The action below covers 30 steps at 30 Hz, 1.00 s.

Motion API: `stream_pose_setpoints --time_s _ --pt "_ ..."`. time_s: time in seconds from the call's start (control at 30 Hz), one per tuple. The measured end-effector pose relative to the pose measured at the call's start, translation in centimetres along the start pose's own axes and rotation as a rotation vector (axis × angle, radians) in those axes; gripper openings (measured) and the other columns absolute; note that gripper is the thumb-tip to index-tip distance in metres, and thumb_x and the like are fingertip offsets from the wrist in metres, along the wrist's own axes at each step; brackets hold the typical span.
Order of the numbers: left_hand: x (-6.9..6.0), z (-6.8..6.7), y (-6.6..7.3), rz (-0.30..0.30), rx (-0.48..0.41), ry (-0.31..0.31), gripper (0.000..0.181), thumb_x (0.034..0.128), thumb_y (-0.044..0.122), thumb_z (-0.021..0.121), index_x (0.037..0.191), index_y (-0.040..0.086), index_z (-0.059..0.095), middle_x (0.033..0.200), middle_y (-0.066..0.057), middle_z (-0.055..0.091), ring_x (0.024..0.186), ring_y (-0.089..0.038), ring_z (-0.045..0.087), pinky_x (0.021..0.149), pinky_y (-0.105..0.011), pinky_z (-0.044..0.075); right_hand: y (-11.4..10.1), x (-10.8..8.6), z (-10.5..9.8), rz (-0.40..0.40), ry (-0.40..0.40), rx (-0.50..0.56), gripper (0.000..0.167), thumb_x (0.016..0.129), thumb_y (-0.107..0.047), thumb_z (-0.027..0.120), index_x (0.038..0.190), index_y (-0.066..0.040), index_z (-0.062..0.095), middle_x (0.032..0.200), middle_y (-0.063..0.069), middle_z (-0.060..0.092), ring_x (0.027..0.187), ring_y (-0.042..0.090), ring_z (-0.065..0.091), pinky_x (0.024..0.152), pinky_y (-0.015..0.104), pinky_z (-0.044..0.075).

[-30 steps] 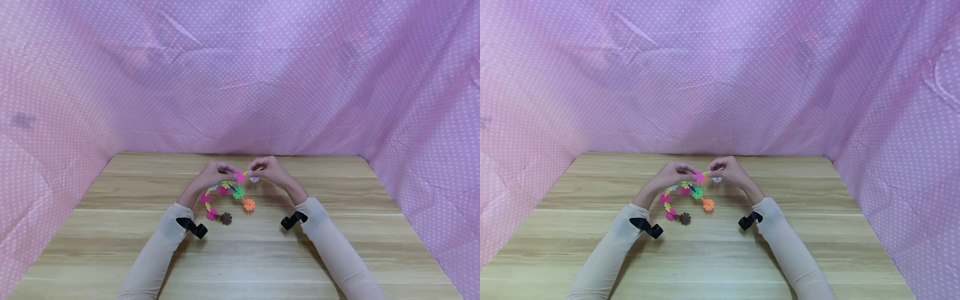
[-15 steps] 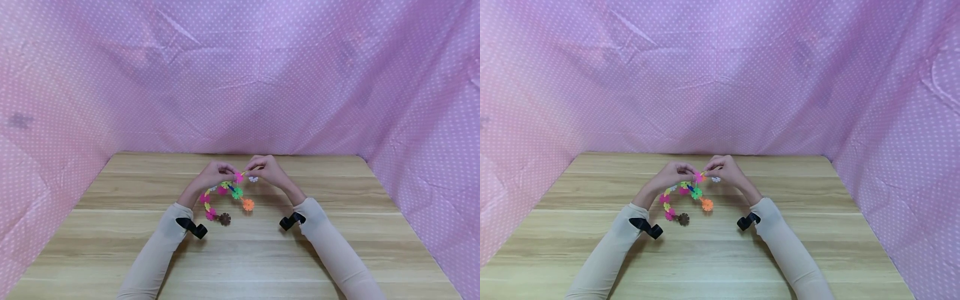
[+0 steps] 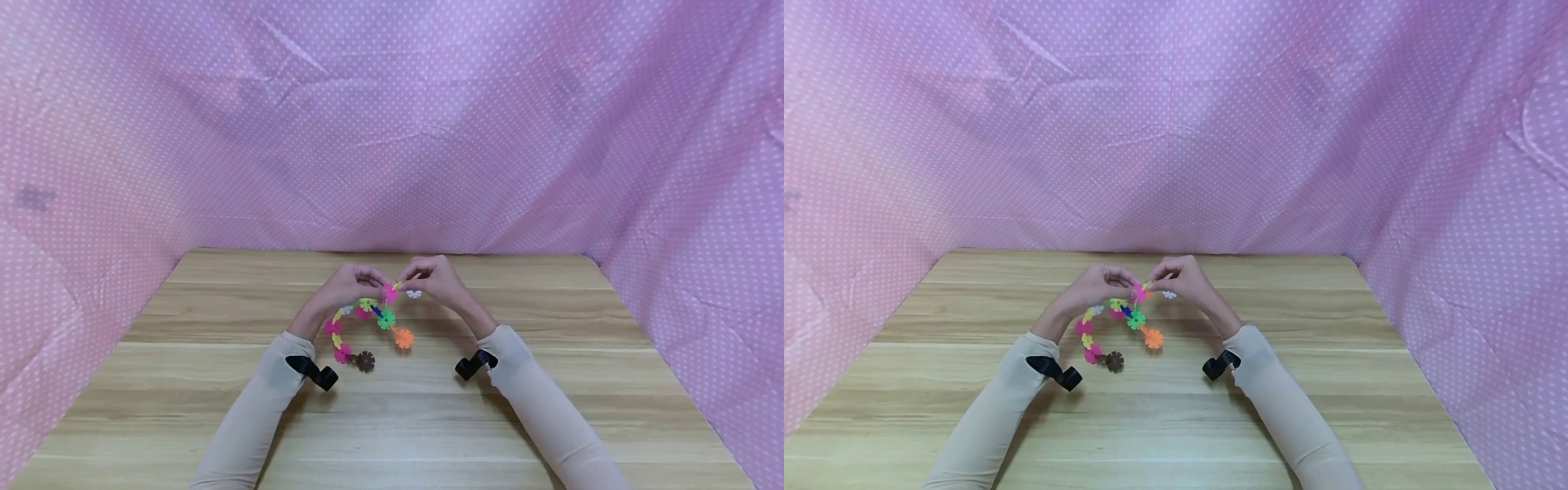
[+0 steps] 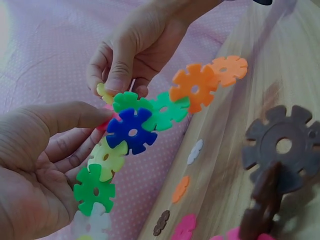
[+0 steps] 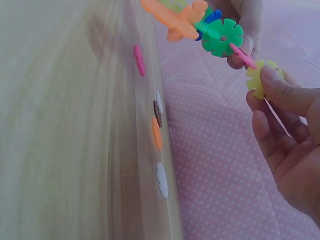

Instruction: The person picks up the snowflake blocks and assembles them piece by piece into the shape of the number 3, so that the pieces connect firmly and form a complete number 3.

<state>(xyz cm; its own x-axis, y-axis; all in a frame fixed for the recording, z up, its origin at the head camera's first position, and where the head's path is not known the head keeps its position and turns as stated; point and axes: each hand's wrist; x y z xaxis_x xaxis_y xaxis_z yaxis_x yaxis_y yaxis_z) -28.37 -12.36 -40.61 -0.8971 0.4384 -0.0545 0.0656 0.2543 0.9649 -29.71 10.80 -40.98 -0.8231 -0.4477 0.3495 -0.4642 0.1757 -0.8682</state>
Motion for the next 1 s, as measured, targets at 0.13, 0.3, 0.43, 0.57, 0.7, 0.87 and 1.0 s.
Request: stream_pose_setpoints --time_s 0.13,0.3,0.43,0.57,0.7,0.87,1.0 --pt "0.1 0.2 0.0 0.033 0.001 0.003 0.021 0.0883 0.004 0.075 0.108 -0.004 0.073 0.092 -0.009 0.075 0.082 -0.017 0.072 0.084 -0.033 0.063 0.2 -0.2 0.2 -0.032 0.024 0.020 0.006 0.080 0.009 0.080 0.084 0.007 0.076 0.080 0.019 0.072 0.063 0.012 0.062 0.055 0.021 0.054" --pt "-0.1 0.3 0.2 0.070 0.026 0.019 0.019 0.0888 0.003 0.074 0.106 -0.005 0.073 0.091 -0.012 0.075 0.079 -0.018 0.072 0.083 -0.036 0.063 0.4 -0.3 0.5 -0.081 0.053 0.013 0.006 0.079 0.011 0.079 0.081 0.006 0.076 0.078 0.019 0.071 0.061 0.009 0.061 0.053 0.029 0.055" --pt "-0.2 0.3 0.3 0.079 0.029 0.039 0.017 0.0892 0.002 0.074 0.105 -0.005 0.073 0.091 -0.012 0.074 0.081 -0.021 0.072 0.081 -0.033 0.063 0.3 -0.3 0.7 -0.084 0.090 0.013 0.006 0.079 0.011 0.080 0.081 0.006 0.076 0.077 0.019 0.072 0.060 0.010 0.062 0.051 0.025 0.053" --pt "-0.1 0.5 0.4 0.090 0.011 0.058 0.017 0.0900 0.003 0.074 0.105 -0.005 0.073 0.091 -0.012 0.075 0.082 -0.023 0.073 0.080 -0.031 0.063 0.2 -0.3 0.7 -0.061 0.125 0.050 0.005 0.080 0.010 0.080 0.081 0.008 0.075 0.079 0.018 0.072 0.061 0.009 0.063 0.053 0.017 0.052" --pt "-0.1 0.7 0.5 0.097 -0.010 0.070 0.016 0.0900 0.001 0.073 0.104 -0.007 0.073 0.089 -0.011 0.074 0.078 -0.019 0.072 0.080 -0.031 0.063 0.2 -0.3 0.8 -0.040 0.155 0.075 0.005 0.080 0.010 0.079 0.081 0.008 0.075 0.081 0.021 0.071 0.062 0.018 0.065 0.053 0.016 0.051" --pt "-0.1 0.8 0.5 0.103 -0.037 0.070 0.016 0.0893 -0.001 0.072 0.104 -0.009 0.072 0.085 -0.008 0.074 0.075 -0.017 0.072 0.082 -0.036 0.063 0.3 -0.3 1.1 -0.023 0.158 0.071 0.005 0.079 0.014 0.077 0.081 0.012 0.073 0.083 0.029 0.069 0.061 0.015 0.063 0.053 0.015 0.049" --pt "0.1 1.0 0.5 0.102 -0.043 0.071 0.017 0.0885 -0.002 0.072 0.104 -0.009 0.072 0.087 -0.010 0.075 0.075 -0.018 0.072 0.081 -0.035 0.064 0.4 -0.3 1.1 -0.016 0.143 0.071 0.005 0.080 0.016 0.076 0.082 0.015 0.072 0.082 0.028 0.069 0.062 0.007 0.062 0.053 0.014 0.049"
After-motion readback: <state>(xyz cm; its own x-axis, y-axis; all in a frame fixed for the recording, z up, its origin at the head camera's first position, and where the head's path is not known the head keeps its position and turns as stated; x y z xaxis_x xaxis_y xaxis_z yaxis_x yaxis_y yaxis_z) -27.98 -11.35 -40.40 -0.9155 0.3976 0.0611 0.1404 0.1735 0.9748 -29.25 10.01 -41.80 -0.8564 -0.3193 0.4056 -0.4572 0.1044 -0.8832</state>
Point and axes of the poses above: each hand's wrist, its own x-axis towards the middle knuckle, its own z-axis out of the palm, y = z × x
